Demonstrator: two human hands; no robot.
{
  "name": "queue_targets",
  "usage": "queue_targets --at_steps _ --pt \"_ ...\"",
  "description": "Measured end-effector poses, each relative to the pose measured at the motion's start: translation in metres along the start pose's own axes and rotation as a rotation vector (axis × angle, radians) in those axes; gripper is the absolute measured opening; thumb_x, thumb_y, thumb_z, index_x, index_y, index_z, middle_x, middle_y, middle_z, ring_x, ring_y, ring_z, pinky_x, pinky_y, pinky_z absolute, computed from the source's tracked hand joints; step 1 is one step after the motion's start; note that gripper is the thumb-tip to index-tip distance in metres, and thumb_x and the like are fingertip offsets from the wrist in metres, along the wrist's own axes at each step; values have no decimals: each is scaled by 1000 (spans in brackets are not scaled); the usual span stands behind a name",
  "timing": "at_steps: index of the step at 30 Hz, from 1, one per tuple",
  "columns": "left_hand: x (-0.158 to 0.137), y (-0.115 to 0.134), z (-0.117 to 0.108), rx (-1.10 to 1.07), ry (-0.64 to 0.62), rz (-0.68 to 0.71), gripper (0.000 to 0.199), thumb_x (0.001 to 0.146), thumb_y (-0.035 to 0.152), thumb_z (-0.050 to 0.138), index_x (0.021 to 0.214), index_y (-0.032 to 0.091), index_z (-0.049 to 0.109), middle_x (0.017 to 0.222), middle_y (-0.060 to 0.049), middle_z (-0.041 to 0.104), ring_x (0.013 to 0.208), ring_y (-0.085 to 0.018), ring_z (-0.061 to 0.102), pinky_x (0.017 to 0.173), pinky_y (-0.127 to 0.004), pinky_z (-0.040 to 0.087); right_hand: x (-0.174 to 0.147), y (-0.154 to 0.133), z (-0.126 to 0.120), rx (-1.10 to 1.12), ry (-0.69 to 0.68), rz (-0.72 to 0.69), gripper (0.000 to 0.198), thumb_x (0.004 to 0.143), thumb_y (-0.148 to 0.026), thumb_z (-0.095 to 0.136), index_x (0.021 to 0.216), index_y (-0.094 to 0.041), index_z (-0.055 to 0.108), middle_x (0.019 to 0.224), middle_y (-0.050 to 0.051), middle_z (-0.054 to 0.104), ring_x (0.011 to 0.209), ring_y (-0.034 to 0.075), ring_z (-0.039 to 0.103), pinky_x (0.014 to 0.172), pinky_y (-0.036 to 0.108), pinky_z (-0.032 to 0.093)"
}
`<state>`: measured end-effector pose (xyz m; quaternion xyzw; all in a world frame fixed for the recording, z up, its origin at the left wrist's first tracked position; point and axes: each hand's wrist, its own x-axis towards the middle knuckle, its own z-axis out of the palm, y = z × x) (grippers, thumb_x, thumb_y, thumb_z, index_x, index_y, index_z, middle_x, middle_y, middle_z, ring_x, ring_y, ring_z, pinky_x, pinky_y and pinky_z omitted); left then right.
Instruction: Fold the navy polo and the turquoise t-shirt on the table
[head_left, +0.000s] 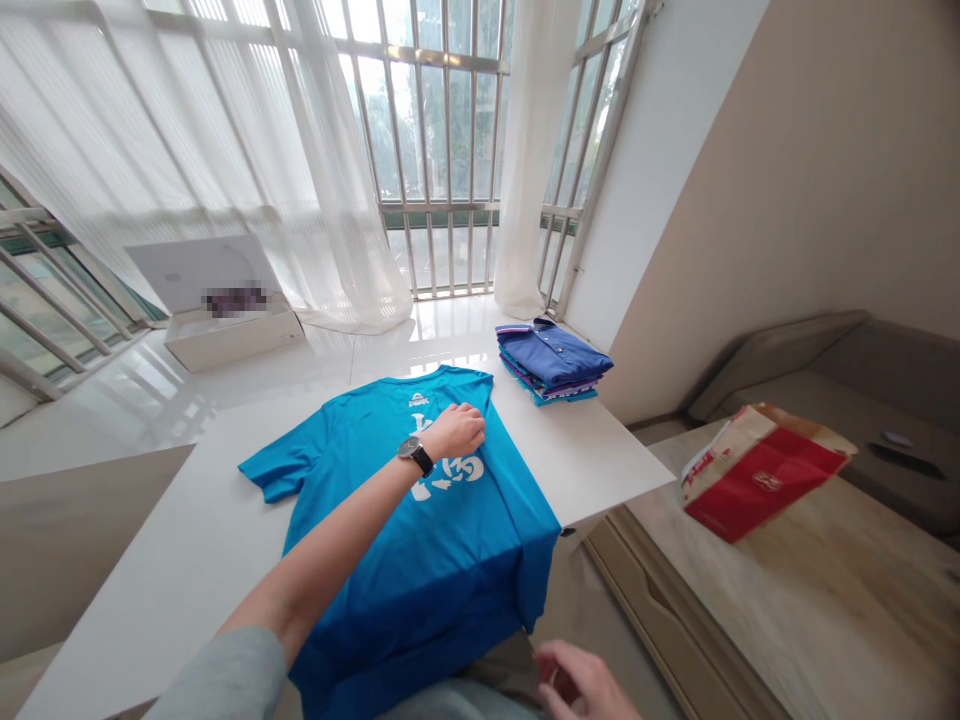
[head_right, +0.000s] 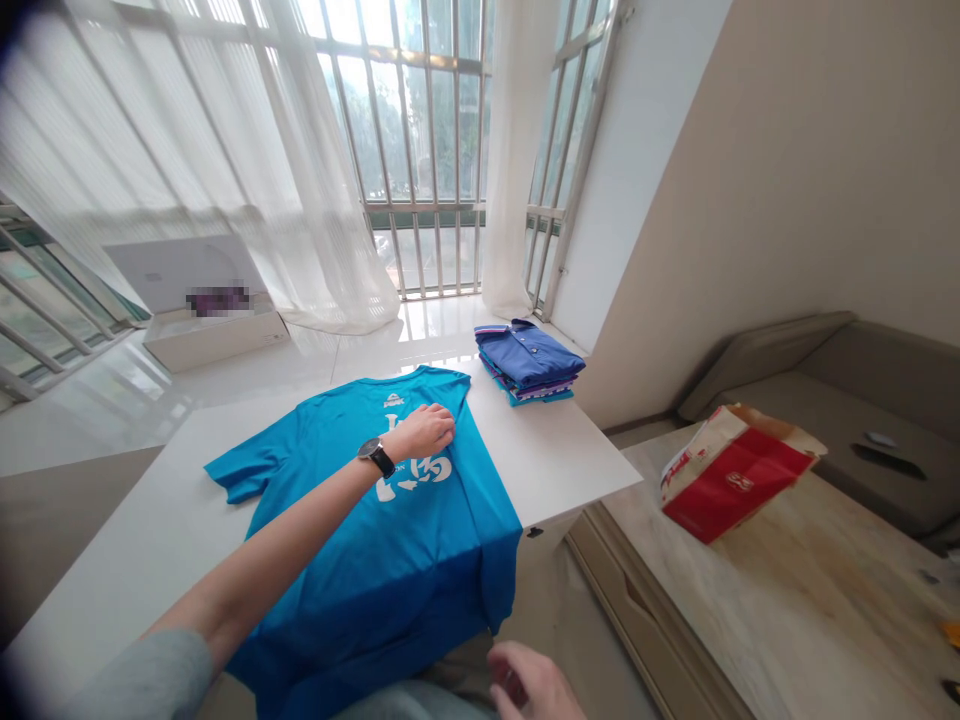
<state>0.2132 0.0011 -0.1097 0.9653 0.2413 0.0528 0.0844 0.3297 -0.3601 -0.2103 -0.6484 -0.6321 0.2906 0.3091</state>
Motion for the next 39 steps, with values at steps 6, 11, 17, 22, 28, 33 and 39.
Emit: queue_targets --at_steps 6,11,17,22,28,33,39 --pt "18 6 22 -28 46 -185 44 98 46 43 128 17 57 135 -19 54 126 -39 46 103 -56 36 30 -6 -54 72 341 84 23 93 -40 53 94 -22 68 86 4 73 72 16 68 66 23 54" --pt "13 1 40 -46 48 -190 57 95 53 47 144 23 44 154 -15 39 144 -36 29 115 -59 22 99 -32 -82 -70 294 -144 21 97 -34 48 101 -24 67 94 5 73 84 17 69 76 26 55" --pt "-14 -34 32 -48 122 -289 63 100 56 34 152 21 30 160 -14 28 149 -31 18 118 -53 20 223 -61 -93 -317 229 -286 29 99 -27 39 107 -23 66 118 9 67 114 20 61 100 33 48" --pt "-55 -77 23 -11 152 -479 63 99 53 38 149 15 36 158 -19 30 148 -36 19 117 -58 20 329 -58 -75 -440 129 -191 36 99 -23 35 118 -17 65 131 11 62 124 19 55 106 30 42" --pt "-85 -95 39 30 176 -540 72 95 65 34 152 21 34 160 -13 29 148 -36 19 119 -59 13 400 -47 -23 -590 64 -47 57 98 -42 44 147 -13 43 156 16 37 145 34 28 118 46 23" --pt "-74 -104 47 21 218 -508 75 94 69 27 154 24 30 161 -11 27 149 -35 17 119 -59 12 418 -30 -8 -681 45 59 73 95 -62 36 154 -19 31 163 12 24 149 40 14 119 53 11" --pt "-48 -110 44 -61 204 -519 78 92 72 27 154 24 32 161 -12 26 150 -34 15 119 -60 9 438 -16 -29 -764 13 89 72 95 -63 33 155 -24 26 164 8 22 150 35 14 120 49 11"
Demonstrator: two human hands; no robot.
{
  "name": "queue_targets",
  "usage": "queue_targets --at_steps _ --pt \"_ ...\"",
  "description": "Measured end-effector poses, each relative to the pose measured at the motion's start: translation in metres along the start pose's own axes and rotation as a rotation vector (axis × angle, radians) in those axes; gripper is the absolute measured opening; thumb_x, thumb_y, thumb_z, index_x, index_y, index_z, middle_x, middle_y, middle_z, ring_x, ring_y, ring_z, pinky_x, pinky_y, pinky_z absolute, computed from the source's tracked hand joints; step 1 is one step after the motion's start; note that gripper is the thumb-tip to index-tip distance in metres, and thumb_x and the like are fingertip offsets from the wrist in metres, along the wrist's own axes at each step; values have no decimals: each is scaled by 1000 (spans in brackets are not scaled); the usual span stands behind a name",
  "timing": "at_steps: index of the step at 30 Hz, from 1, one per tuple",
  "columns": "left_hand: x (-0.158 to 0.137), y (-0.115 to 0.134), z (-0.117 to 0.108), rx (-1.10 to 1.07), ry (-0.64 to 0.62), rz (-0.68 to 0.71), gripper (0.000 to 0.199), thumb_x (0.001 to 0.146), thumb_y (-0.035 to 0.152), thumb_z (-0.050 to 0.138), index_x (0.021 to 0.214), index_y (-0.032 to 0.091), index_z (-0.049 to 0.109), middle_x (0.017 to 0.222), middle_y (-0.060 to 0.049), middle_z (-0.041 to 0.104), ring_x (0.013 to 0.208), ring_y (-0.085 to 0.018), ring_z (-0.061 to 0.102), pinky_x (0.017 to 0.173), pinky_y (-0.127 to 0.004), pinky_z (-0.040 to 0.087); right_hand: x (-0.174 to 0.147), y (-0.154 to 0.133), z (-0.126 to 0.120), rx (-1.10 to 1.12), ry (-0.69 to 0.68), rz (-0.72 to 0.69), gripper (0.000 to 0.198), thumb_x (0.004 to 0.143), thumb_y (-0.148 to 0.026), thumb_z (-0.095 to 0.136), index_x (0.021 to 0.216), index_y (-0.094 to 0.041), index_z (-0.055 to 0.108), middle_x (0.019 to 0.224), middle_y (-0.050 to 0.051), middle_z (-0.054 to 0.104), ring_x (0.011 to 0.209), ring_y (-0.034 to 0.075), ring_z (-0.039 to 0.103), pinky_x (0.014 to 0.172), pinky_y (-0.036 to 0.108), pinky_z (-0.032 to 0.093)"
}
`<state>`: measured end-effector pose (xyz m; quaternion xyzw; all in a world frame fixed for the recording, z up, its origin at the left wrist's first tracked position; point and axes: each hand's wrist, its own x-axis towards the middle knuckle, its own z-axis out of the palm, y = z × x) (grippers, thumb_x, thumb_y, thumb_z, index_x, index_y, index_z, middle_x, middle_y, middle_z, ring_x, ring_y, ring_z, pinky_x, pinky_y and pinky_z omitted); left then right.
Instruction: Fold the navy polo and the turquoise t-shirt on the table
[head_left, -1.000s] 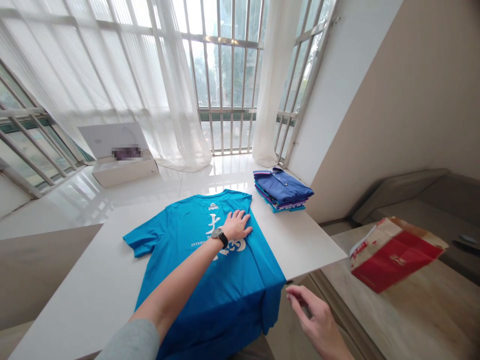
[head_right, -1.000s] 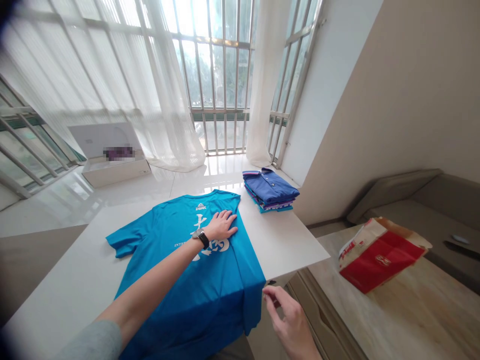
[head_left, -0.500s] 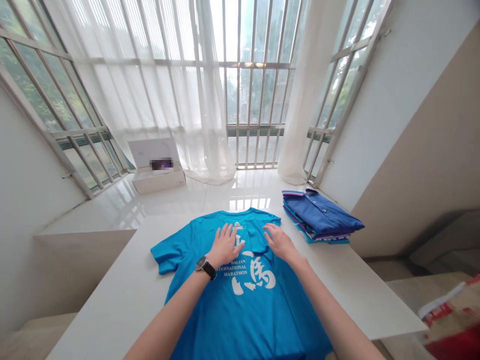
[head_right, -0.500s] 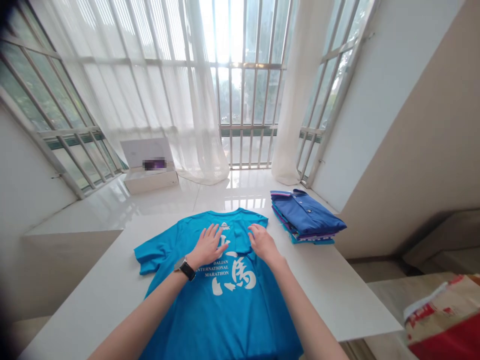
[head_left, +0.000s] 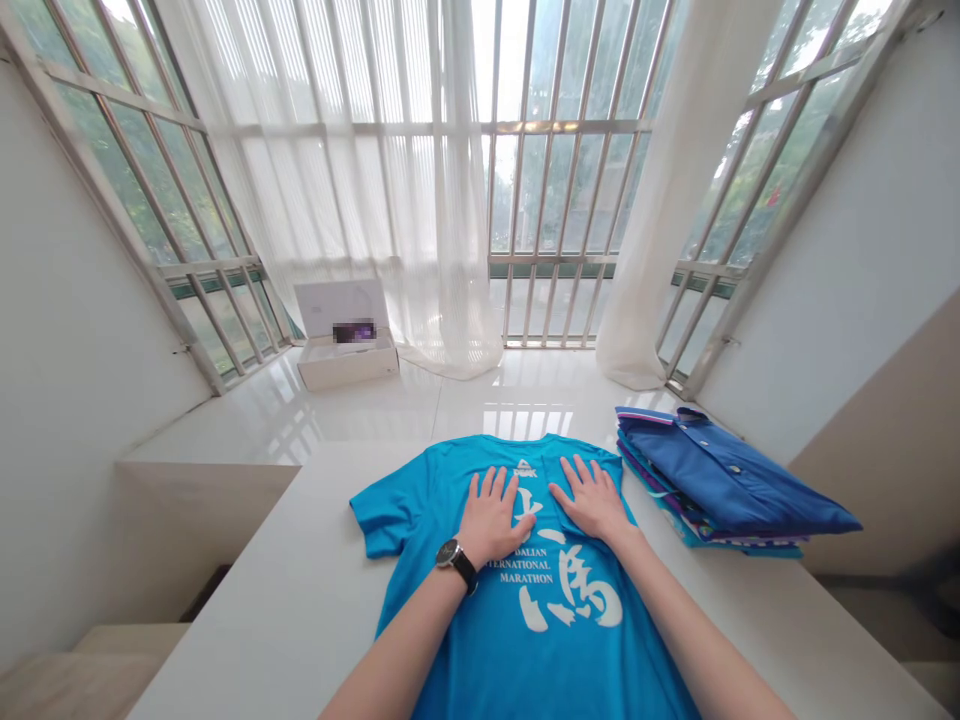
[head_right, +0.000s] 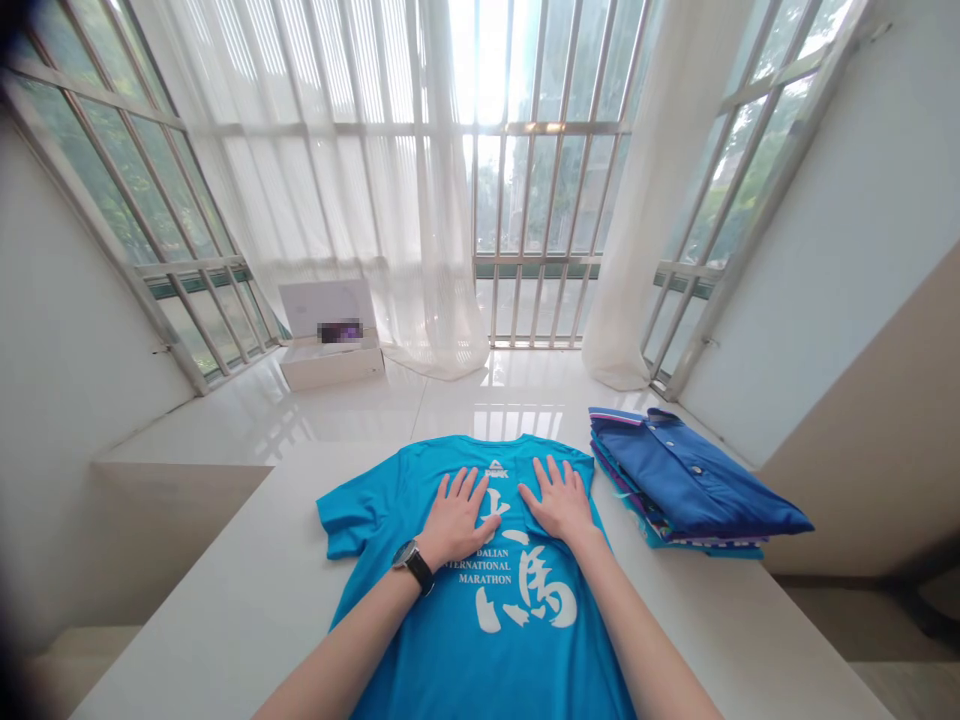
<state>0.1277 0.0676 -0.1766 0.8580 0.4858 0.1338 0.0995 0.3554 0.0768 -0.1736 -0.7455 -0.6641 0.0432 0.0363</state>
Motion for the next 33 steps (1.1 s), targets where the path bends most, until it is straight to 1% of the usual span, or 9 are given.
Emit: queue_targets --at_steps 4,7,9,11,14,19,22,27,33 --pt "8 1 -7 -109 -58 -16 80 93 72 30 154 20 30 162 -14 24 150 -34 12 120 -58 10 6 8 -4 -36 -17 -7 73 94 -65 33 156 -26 25 164 6 21 150 34 14 120 48 12" --pt "6 -18 -29 -217 -81 -24 77 94 66 39 154 19 29 162 -15 23 150 -33 15 119 -53 19 6 11 -3 -54 -17 -13 74 94 -66 30 156 -26 24 164 5 22 150 34 14 120 48 13" --pt "0 -44 -53 -183 -28 -51 70 94 58 46 152 19 34 160 -13 28 147 -30 25 118 -45 26 7 12 -2 -64 -16 -16 73 94 -66 28 156 -26 24 164 5 22 150 34 16 120 48 14" --pt "-10 -80 -80 -9 4 -190 56 96 48 47 146 23 43 156 -9 38 142 -24 36 115 -35 30 7 12 0 -72 -13 -20 73 94 -66 28 156 -27 25 164 5 22 150 34 16 120 48 15" --pt "-30 -140 -115 87 22 -438 49 95 36 46 137 12 50 143 -20 51 132 -31 48 108 -41 37 8 13 2 -79 -5 -22 72 95 -65 28 156 -27 26 164 5 22 150 34 17 120 49 15" --pt "-46 -202 -133 94 -128 -658 34 76 40 67 98 14 66 105 -17 71 97 -31 68 77 -33 49 10 15 6 -86 12 -19 72 94 -65 28 155 -27 27 163 6 25 149 34 18 120 48 16" --pt "-42 -209 -129 44 -208 -656 26 74 42 67 84 18 66 92 -10 74 84 -26 69 66 -28 46 11 17 9 -88 21 -20 72 94 -66 27 155 -27 27 163 5 26 149 33 18 119 48 17" --pt "-39 -212 -132 -19 -296 -620 34 73 54 63 73 20 64 85 -8 73 80 -26 67 61 -29 42 12 19 12 -85 33 -23 72 94 -67 26 155 -28 27 163 5 26 149 33 18 119 48 17" --pt "-46 -213 -131 -85 -392 -620 22 53 32 72 68 21 59 63 0 63 65 -22 61 55 -27 38 12 20 14 -78 48 -28 72 94 -66 27 155 -27 28 162 5 27 149 32 19 119 48 19"
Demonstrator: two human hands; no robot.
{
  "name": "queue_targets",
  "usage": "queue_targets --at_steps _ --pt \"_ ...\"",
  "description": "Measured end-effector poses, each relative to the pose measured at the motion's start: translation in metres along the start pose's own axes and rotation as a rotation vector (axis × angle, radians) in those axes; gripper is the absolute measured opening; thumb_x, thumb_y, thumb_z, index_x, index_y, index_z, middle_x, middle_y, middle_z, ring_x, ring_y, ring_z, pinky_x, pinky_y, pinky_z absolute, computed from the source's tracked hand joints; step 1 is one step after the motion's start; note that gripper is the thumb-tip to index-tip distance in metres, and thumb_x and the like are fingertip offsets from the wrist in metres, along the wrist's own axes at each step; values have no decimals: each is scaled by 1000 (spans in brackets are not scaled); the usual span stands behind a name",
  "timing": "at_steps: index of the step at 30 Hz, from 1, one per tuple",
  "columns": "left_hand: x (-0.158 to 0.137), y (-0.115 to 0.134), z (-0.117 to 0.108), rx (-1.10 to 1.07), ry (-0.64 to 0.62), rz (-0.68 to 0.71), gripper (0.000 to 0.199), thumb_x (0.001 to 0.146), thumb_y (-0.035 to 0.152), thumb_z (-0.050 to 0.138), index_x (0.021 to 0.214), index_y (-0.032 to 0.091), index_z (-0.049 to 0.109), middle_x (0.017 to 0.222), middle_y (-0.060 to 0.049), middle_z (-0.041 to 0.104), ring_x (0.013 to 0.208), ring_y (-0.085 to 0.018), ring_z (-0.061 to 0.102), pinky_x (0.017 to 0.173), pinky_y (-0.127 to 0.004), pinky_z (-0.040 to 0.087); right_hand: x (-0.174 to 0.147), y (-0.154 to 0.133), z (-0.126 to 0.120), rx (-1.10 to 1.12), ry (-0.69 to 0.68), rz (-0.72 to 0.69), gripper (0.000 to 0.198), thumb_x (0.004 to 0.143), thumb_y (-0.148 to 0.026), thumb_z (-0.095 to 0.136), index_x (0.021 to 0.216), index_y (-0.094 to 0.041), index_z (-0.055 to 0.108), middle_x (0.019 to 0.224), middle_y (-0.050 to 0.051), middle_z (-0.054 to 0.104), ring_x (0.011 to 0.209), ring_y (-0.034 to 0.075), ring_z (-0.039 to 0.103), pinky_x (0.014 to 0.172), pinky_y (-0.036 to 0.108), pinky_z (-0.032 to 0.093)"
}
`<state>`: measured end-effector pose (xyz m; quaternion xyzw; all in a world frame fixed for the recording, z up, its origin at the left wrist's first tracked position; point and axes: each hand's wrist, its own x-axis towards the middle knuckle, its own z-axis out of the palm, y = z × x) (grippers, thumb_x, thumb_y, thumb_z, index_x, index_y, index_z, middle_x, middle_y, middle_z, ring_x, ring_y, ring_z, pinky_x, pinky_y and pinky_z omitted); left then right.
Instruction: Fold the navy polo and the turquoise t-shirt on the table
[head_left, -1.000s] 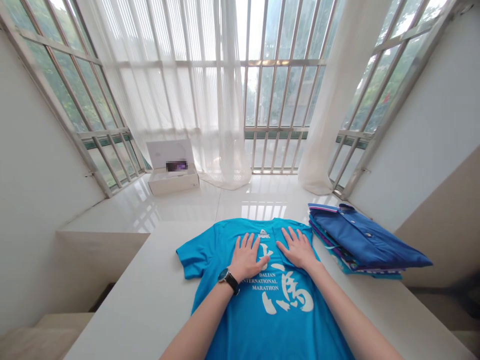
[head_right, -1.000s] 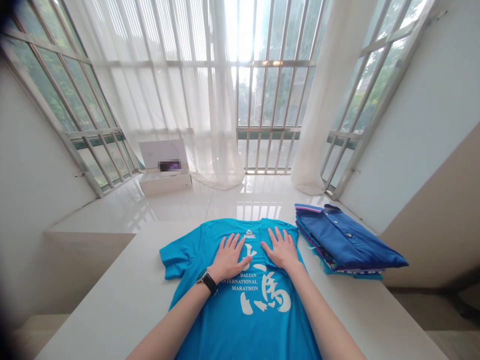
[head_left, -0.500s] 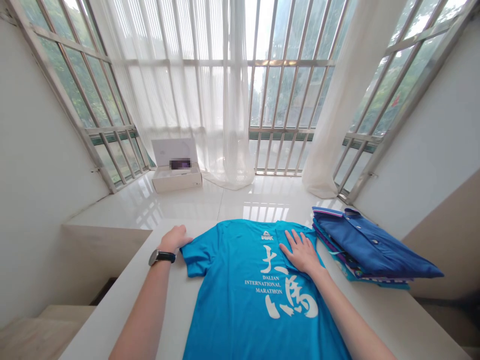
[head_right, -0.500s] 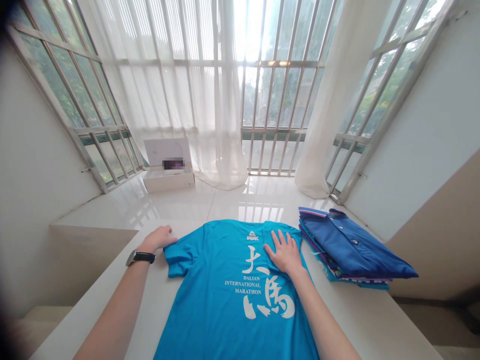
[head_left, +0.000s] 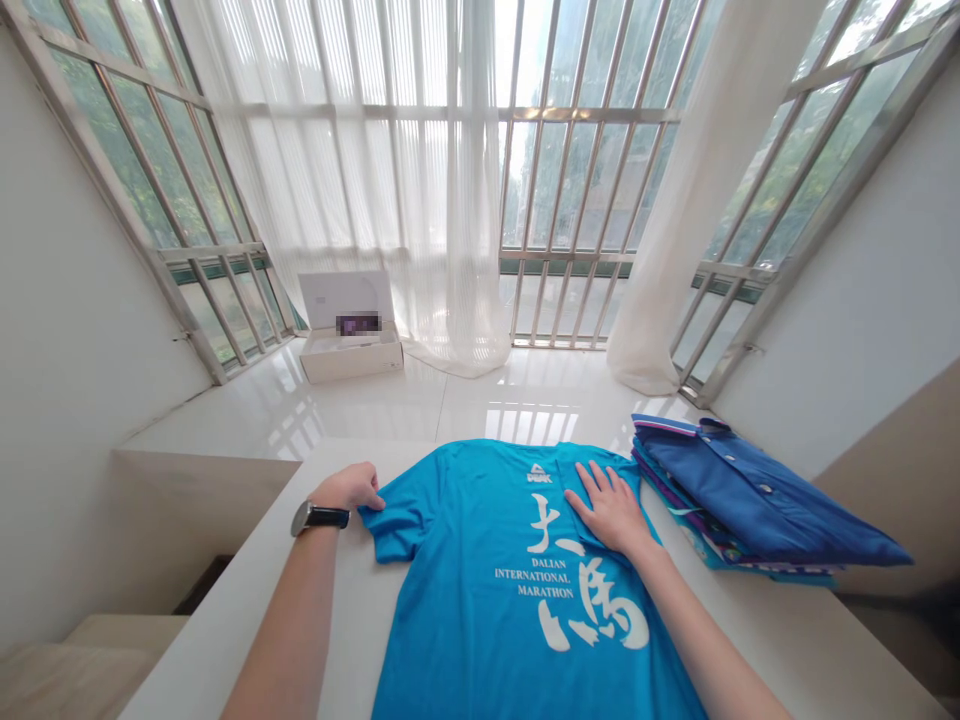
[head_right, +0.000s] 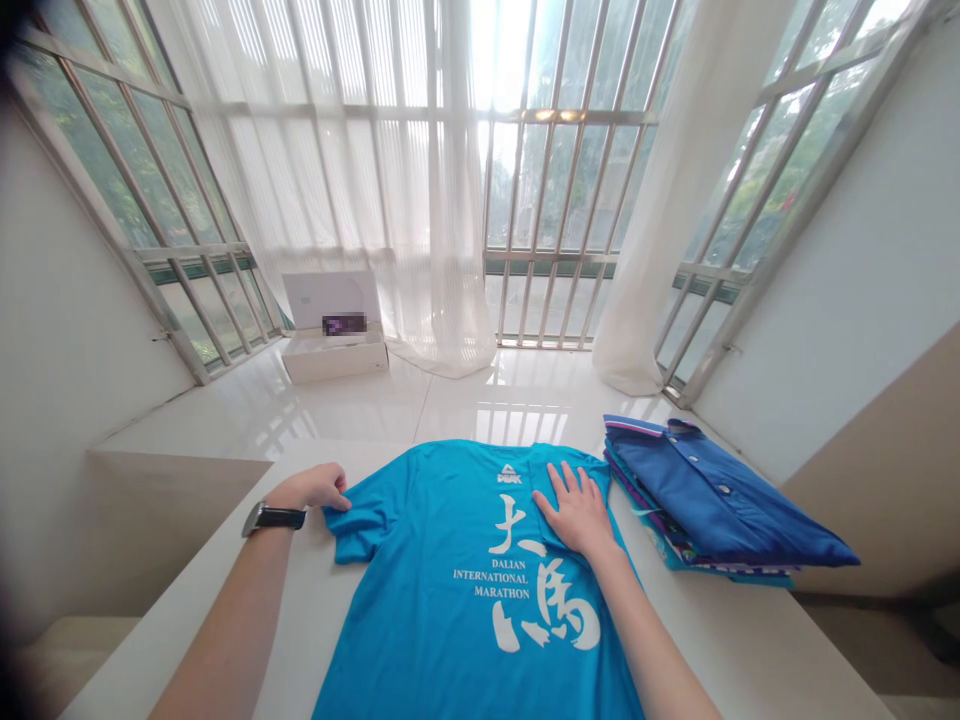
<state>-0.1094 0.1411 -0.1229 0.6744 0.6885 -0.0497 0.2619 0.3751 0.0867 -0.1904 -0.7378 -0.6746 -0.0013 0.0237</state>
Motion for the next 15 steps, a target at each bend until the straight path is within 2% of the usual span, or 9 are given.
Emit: queue_targets --at_steps 4,8,10,15 --pt "-1 7 -3 -56 -44 89 17 54 28 66 65 21 56 60 3 56 62 -19 56 54 -26 36 0 0 0 7 9 -4 72 94 -67 28 154 -28 30 162 5 28 149 32 20 119 48 19" --pt "-6 15 -9 -177 -105 195 17 61 32 61 72 22 53 68 4 54 67 -17 56 54 -23 41 1 1 -1 8 11 -6 72 93 -67 29 154 -27 32 161 5 30 148 32 22 119 48 20" --pt "-9 16 -9 -240 -145 199 23 62 34 63 79 22 53 73 4 56 68 -17 58 55 -22 46 1 1 0 8 12 -5 72 93 -66 30 153 -27 32 161 5 31 148 32 23 118 48 21" --pt "-16 10 -7 -335 -191 123 52 52 33 73 98 22 52 94 -2 62 73 -20 65 55 -27 54 1 1 0 13 16 -5 72 93 -66 30 153 -27 32 161 6 31 148 31 22 118 47 21"
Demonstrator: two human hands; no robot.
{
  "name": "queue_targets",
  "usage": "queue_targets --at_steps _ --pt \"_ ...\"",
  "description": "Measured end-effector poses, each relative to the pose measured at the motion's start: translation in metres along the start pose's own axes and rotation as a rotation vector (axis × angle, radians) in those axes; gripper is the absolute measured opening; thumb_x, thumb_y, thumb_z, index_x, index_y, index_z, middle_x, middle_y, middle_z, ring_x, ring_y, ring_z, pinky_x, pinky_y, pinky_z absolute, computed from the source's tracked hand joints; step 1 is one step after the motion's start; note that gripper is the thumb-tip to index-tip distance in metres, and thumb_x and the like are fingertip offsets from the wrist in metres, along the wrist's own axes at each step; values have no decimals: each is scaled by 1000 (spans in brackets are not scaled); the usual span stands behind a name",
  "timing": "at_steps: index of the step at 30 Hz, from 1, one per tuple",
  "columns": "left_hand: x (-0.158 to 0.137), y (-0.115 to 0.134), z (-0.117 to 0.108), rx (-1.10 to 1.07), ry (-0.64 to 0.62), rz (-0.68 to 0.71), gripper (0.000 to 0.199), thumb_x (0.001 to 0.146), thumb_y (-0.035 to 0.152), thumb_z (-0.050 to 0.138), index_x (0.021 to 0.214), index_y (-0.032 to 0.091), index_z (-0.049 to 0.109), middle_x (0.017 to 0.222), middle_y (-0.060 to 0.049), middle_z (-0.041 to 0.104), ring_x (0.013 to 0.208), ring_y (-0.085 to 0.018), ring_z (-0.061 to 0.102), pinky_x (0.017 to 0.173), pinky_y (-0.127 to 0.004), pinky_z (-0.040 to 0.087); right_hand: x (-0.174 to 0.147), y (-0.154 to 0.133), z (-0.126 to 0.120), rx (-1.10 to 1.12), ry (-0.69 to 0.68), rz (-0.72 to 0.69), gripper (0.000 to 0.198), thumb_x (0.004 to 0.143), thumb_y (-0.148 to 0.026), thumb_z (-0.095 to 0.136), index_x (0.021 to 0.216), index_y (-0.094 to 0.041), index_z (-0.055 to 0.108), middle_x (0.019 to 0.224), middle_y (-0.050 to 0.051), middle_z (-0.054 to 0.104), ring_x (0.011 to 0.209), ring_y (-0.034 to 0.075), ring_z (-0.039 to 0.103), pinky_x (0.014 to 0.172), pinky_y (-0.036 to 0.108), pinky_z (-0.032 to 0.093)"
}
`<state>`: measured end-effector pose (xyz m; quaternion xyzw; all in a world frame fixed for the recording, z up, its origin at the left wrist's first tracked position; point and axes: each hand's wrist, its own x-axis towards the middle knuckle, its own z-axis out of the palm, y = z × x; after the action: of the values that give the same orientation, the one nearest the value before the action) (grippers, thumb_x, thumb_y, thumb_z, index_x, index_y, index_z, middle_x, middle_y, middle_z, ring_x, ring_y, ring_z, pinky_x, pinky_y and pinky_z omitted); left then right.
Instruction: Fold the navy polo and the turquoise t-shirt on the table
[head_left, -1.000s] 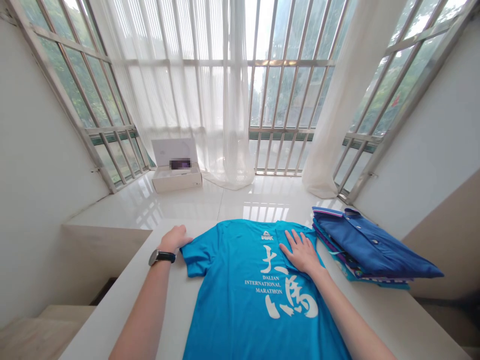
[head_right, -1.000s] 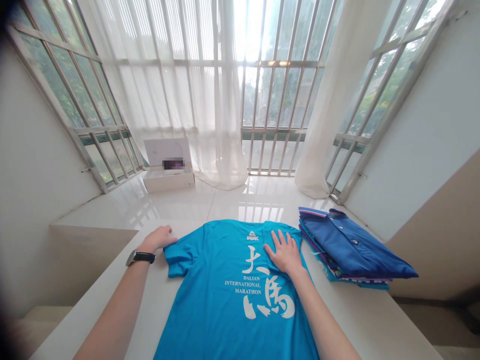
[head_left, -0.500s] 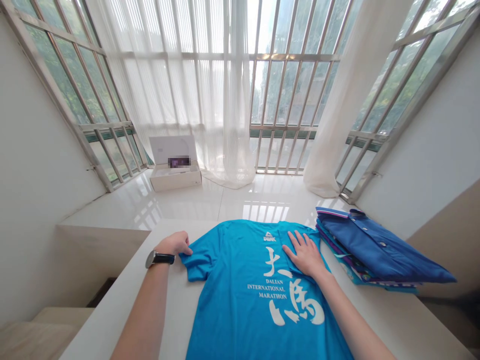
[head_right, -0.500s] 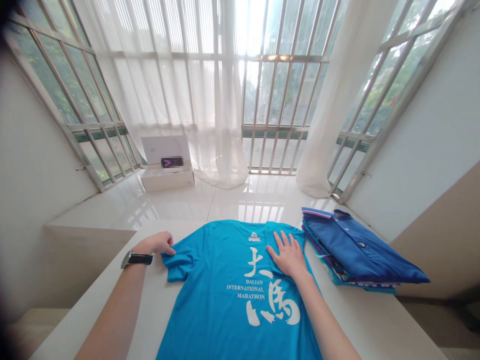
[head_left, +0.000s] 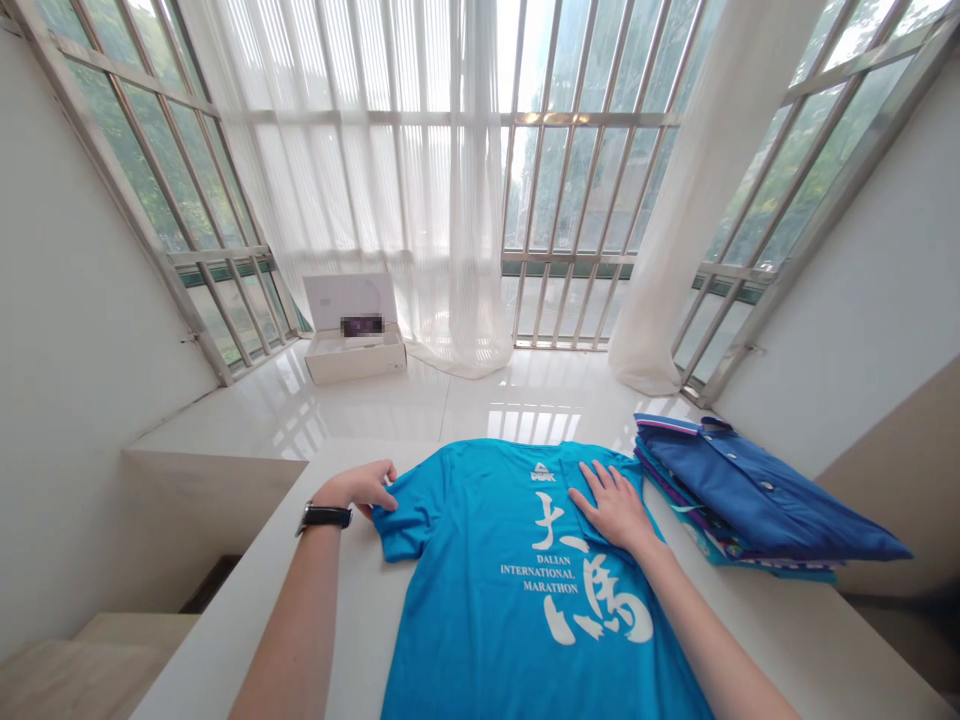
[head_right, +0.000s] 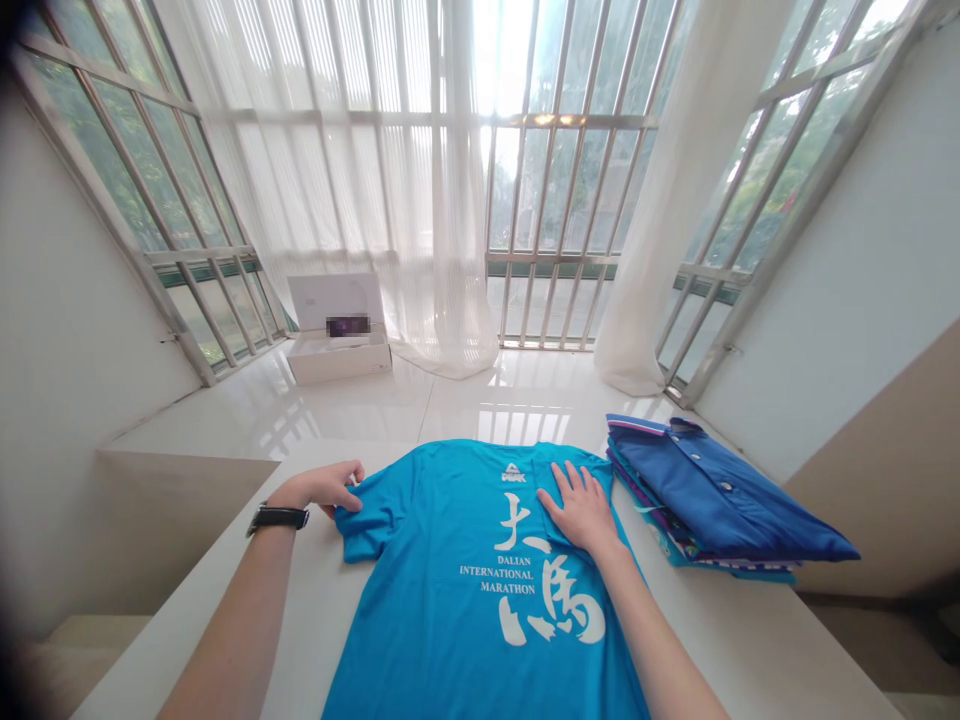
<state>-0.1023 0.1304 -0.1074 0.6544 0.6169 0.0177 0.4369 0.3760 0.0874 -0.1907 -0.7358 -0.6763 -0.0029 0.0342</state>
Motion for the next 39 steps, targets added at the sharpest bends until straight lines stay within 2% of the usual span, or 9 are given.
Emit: queue_targets --at_steps 3,7,12,16,20,26,33,36,39 --pt "-7 3 -5 -34 -7 4 55 57 37 73 106 23 52 94 -3 64 77 -22 67 60 -28 56 0 0 0 5 3 2 72 93 -66 29 153 -27 33 161 5 31 148 31 23 118 46 21" --pt "-20 19 -14 -71 -25 161 59 70 43 69 124 26 54 91 -2 65 80 -21 65 64 -27 55 0 1 1 9 7 2 72 93 -67 28 153 -27 33 161 5 31 148 31 23 118 46 21" --pt "-34 38 -16 -65 21 257 40 72 47 68 103 21 69 104 -6 66 82 -22 63 62 -27 55 0 1 1 12 11 2 72 93 -67 29 153 -27 34 160 5 32 147 30 24 118 46 21" --pt "-36 51 -12 -65 86 338 37 77 49 64 96 19 71 102 -6 68 84 -22 63 64 -27 55 0 0 1 15 16 2 71 93 -66 30 152 -27 34 160 5 32 147 31 24 118 46 21" --pt "-29 71 3 -71 201 433 42 84 53 57 105 18 70 99 -7 68 83 -21 62 62 -26 52 0 0 1 15 18 2 71 93 -65 31 152 -27 35 160 5 33 147 30 24 118 46 22" --pt "-2 91 38 -179 240 612 45 89 50 55 121 19 61 97 -6 67 83 -19 62 70 -29 52 1 2 2 24 21 1 72 93 -67 30 152 -27 35 160 5 33 147 30 24 118 46 21" --pt "23 99 74 -348 275 572 46 87 47 57 121 15 60 80 -2 63 74 -17 60 70 -30 50 0 1 2 70 24 5 72 92 -67 32 151 -26 37 160 7 33 148 31 23 119 46 20" --pt "25 102 85 -365 197 568 55 90 47 54 135 16 51 92 -6 68 80 -17 64 72 -30 52 1 1 2 110 28 9 71 91 -66 35 150 -26 39 159 7 34 148 32 23 119 47 19" --pt "20 101 83 -240 129 572 59 92 43 52 145 19 42 120 -12 67 102 -20 65 84 -31 53 2 4 -1 174 35 14 70 90 -65 40 147 -26 44 157 7 37 147 32 25 119 48 20"
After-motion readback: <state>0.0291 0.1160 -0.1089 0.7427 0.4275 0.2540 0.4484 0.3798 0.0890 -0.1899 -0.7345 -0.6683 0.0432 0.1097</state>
